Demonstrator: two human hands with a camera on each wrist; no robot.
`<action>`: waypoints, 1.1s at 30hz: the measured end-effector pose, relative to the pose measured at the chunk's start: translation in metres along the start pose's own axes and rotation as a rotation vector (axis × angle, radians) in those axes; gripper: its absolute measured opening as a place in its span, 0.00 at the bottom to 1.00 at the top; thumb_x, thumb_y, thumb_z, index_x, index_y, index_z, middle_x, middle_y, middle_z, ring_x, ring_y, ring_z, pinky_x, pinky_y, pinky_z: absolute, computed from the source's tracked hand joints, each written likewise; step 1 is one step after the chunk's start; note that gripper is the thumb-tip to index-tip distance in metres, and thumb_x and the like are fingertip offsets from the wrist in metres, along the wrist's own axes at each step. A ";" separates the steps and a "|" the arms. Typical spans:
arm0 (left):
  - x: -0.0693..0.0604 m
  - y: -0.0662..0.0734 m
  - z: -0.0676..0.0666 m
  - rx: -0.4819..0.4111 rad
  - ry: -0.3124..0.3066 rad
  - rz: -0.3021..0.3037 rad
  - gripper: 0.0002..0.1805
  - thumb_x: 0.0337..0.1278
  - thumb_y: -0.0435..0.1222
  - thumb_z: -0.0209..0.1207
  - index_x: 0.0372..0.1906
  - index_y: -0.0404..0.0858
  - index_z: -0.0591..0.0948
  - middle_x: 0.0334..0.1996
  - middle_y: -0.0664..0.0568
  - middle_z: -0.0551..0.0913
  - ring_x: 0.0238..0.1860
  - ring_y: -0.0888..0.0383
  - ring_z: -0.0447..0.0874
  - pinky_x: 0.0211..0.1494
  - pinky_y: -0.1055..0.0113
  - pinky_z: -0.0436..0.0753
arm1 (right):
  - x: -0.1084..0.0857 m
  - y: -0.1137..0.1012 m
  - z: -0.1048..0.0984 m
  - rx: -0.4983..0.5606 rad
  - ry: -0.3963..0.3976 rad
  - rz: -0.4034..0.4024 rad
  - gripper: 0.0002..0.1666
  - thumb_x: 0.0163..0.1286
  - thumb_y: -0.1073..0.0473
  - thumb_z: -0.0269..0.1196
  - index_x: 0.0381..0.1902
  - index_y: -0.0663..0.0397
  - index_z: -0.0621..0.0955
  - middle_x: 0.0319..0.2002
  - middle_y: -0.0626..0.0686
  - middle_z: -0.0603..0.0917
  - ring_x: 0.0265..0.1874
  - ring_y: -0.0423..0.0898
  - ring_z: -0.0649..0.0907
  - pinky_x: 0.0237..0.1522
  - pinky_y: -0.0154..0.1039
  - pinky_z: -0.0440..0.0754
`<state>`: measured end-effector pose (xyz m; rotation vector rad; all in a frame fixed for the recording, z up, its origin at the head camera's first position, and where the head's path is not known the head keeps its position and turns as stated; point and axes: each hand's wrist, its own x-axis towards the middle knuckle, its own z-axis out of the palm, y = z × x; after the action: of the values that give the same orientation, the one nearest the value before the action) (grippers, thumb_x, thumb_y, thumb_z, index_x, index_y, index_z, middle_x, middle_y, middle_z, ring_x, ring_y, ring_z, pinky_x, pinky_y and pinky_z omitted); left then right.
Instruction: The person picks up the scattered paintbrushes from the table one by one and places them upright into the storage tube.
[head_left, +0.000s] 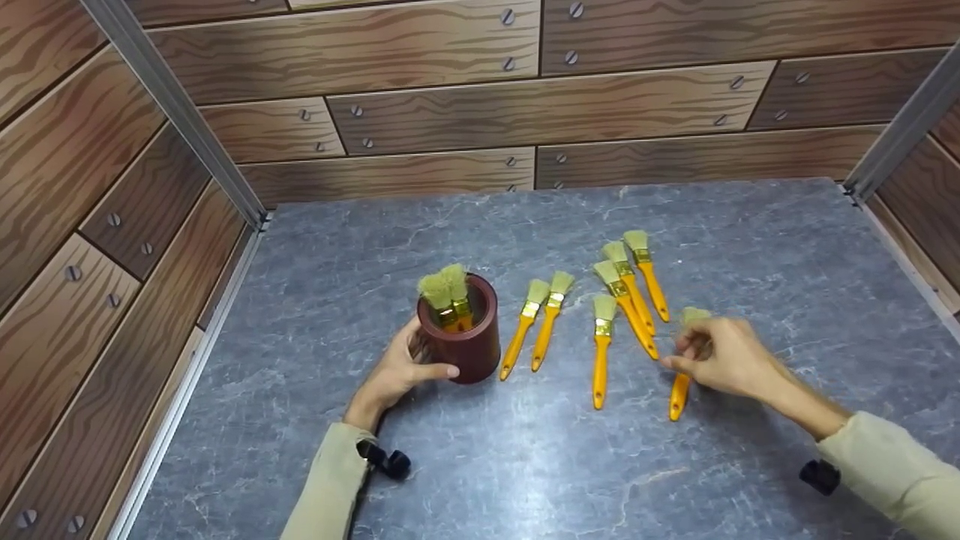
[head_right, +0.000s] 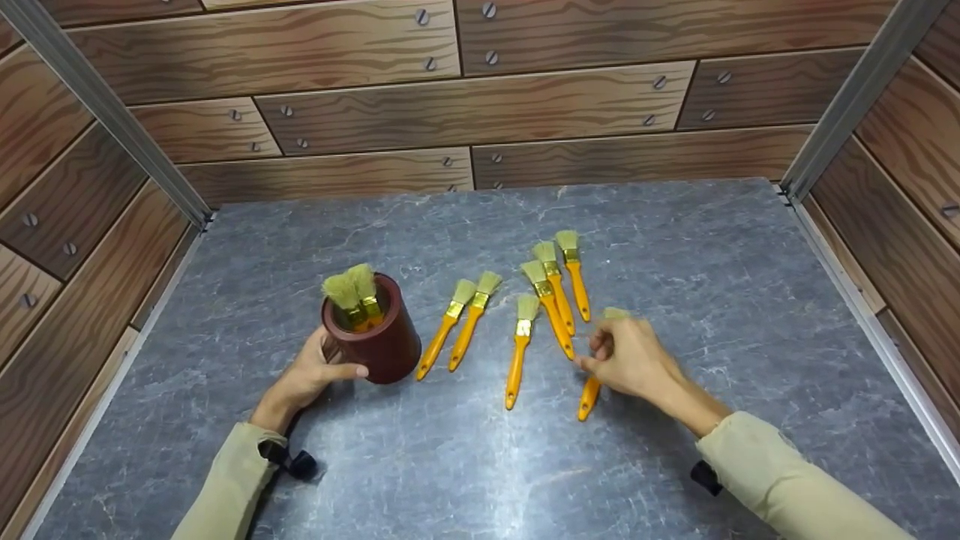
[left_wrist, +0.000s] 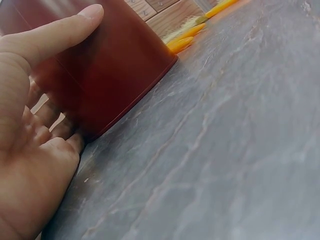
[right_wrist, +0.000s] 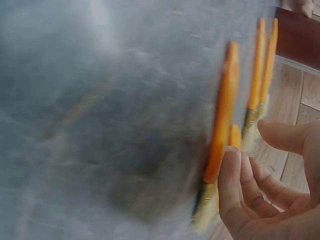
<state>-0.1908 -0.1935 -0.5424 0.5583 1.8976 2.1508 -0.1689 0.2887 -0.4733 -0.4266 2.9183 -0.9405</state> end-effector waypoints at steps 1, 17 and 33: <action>0.000 0.000 0.000 -0.003 -0.001 0.001 0.55 0.48 0.26 0.81 0.81 0.40 0.66 0.75 0.45 0.76 0.79 0.51 0.70 0.85 0.61 0.67 | -0.002 0.002 0.001 -0.004 0.002 0.012 0.14 0.61 0.56 0.82 0.32 0.56 0.86 0.29 0.49 0.87 0.26 0.42 0.83 0.25 0.31 0.84; -0.002 -0.001 0.001 -0.005 0.005 -0.020 0.56 0.48 0.28 0.81 0.82 0.41 0.64 0.76 0.45 0.75 0.79 0.51 0.70 0.84 0.61 0.68 | -0.007 0.014 0.002 0.046 -0.101 0.238 0.27 0.57 0.49 0.84 0.37 0.60 0.81 0.29 0.53 0.87 0.24 0.44 0.84 0.22 0.36 0.85; -0.002 0.000 0.001 0.010 0.016 -0.019 0.55 0.47 0.27 0.81 0.82 0.41 0.65 0.75 0.45 0.75 0.79 0.51 0.70 0.84 0.62 0.67 | -0.007 0.017 0.003 0.210 -0.120 0.347 0.26 0.58 0.56 0.83 0.39 0.63 0.79 0.28 0.52 0.84 0.24 0.43 0.85 0.25 0.37 0.90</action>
<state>-0.1885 -0.1934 -0.5429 0.5238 1.9153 2.1413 -0.1663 0.3016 -0.4858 0.0336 2.6276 -1.1033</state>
